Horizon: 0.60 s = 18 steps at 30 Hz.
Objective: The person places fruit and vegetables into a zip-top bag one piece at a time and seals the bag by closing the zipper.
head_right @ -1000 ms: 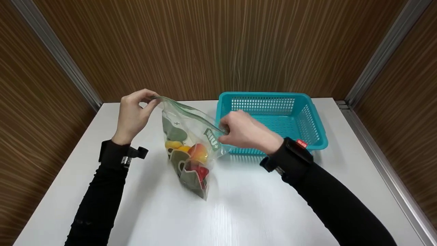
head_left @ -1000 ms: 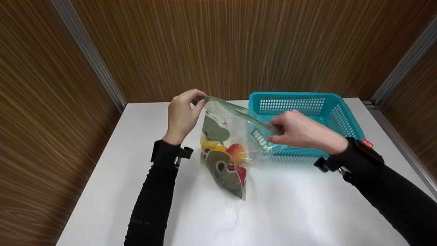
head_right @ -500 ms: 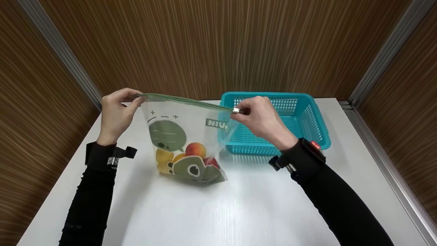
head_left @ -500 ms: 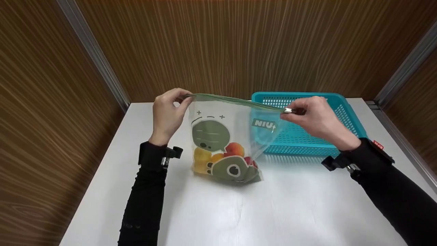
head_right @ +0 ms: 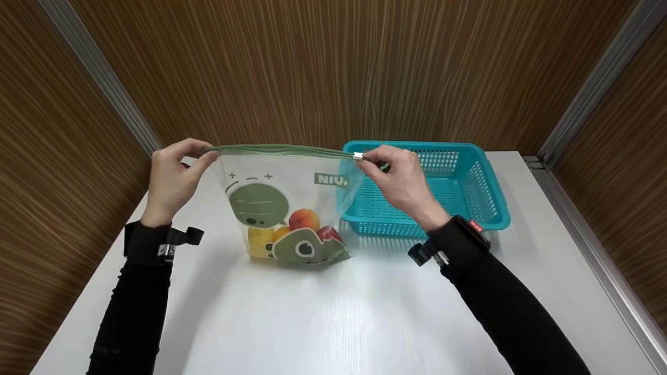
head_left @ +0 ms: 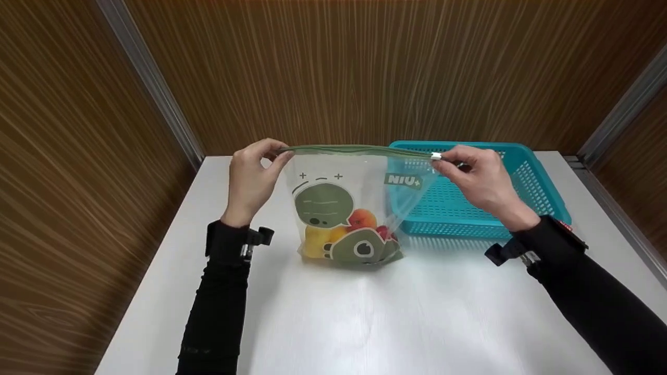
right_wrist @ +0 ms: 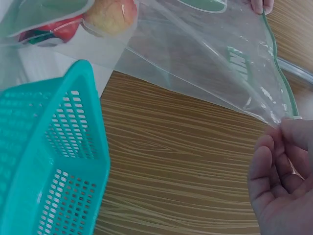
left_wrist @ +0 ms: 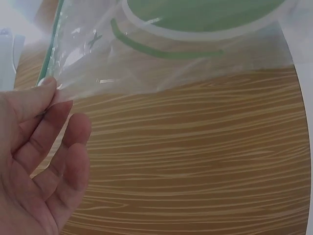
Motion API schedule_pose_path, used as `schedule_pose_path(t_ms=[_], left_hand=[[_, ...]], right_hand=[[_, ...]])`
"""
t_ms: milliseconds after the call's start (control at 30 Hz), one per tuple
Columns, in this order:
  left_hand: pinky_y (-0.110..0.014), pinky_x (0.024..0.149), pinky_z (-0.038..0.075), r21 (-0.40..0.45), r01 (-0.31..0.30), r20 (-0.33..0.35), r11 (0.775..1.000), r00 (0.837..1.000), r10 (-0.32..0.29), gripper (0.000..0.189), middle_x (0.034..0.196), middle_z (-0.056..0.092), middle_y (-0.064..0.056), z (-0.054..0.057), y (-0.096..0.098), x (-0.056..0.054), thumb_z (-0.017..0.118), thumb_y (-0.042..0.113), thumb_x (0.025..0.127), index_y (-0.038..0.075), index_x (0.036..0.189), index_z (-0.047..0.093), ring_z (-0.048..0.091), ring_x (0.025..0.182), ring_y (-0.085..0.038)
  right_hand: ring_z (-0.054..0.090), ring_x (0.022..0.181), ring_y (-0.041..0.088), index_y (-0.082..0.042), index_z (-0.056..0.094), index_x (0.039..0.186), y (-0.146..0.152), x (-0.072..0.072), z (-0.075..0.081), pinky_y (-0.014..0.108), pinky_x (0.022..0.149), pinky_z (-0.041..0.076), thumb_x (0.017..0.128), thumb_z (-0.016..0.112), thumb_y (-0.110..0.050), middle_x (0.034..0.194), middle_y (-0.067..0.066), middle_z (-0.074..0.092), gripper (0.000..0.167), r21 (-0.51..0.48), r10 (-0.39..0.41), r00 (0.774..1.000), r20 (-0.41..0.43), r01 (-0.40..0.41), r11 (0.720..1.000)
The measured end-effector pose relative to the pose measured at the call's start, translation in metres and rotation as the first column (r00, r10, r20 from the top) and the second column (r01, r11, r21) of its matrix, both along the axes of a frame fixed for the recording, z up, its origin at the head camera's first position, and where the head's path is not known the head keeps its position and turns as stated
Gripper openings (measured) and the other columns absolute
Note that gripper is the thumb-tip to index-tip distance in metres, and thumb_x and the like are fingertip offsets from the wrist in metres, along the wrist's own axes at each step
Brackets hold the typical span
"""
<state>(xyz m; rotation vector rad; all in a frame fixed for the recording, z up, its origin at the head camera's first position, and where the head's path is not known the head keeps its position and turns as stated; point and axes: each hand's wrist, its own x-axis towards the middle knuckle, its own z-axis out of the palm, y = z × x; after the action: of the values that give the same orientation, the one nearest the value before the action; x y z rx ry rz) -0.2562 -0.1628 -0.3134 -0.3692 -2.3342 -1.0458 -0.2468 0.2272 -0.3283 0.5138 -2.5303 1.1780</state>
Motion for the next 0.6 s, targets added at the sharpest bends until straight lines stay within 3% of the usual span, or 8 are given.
schedule_pose_path(t_ms=[200, 333, 433, 600], left_hand=[[-0.031, 0.083, 0.048, 0.005, -0.002, 0.005, 1.0, 1.0, 0.002, 0.016, 0.097, 0.079, -0.014, -0.002, -0.002, -0.001, 0.074, 0.018, 0.098, 0.003, 0.103, 0.078, 0.071, 0.091, -0.028], [-0.029, 0.081, 0.051, -0.023, 0.007, -0.001, 1.0, 1.0, -0.007, 0.02, 0.107, 0.079, -0.011, 0.0, 0.0, -0.001, 0.074, 0.021, 0.098, 0.007, 0.112, 0.077, 0.072, 0.097, -0.025], [-0.033, 0.091, 0.053, -0.04, 0.039, -0.013, 0.998, 0.999, -0.04, 0.03, 0.118, 0.077, -0.009, 0.004, 0.005, 0.0, 0.077, 0.023, 0.096, 0.009, 0.123, 0.075, 0.071, 0.109, -0.025], [-0.043, 0.112, 0.047, -0.103, 0.128, -0.041, 0.986, 0.99, -0.133, 0.038, 0.121, 0.076, -0.009, 0.012, 0.03, -0.001, 0.081, 0.025, 0.093, 0.009, 0.127, 0.073, 0.066, 0.118, -0.027]], right_hand=[[0.058, 0.089, 0.002, -0.009, 0.079, 0.114, -0.001, -0.001, -0.024, 0.011, 0.073, 0.044, 0.103, 0.066, -0.024, 0.105, -0.017, 0.072, 0.023, -0.088, 0.05, 0.999, -0.004, -0.05, 0.995], [0.06, 0.086, 0.0, -0.008, 0.081, 0.112, -0.004, 0.001, -0.031, 0.012, 0.072, 0.044, 0.102, 0.067, -0.018, 0.102, -0.01, 0.076, 0.02, -0.111, 0.028, 0.998, -0.053, -0.034, 0.993], [0.06, 0.088, -0.002, -0.007, 0.081, 0.11, -0.008, 0.002, -0.031, 0.01, 0.074, 0.045, 0.101, 0.068, -0.015, 0.1, 0.005, 0.077, 0.018, -0.115, 0.014, 0.996, -0.086, -0.024, 0.993], [0.063, 0.092, -0.004, -0.006, 0.081, 0.11, -0.012, 0.003, -0.032, 0.008, 0.08, 0.049, 0.1, 0.069, -0.013, 0.1, 0.01, 0.077, 0.017, -0.131, 0.009, 0.994, -0.106, -0.023, 0.991]])
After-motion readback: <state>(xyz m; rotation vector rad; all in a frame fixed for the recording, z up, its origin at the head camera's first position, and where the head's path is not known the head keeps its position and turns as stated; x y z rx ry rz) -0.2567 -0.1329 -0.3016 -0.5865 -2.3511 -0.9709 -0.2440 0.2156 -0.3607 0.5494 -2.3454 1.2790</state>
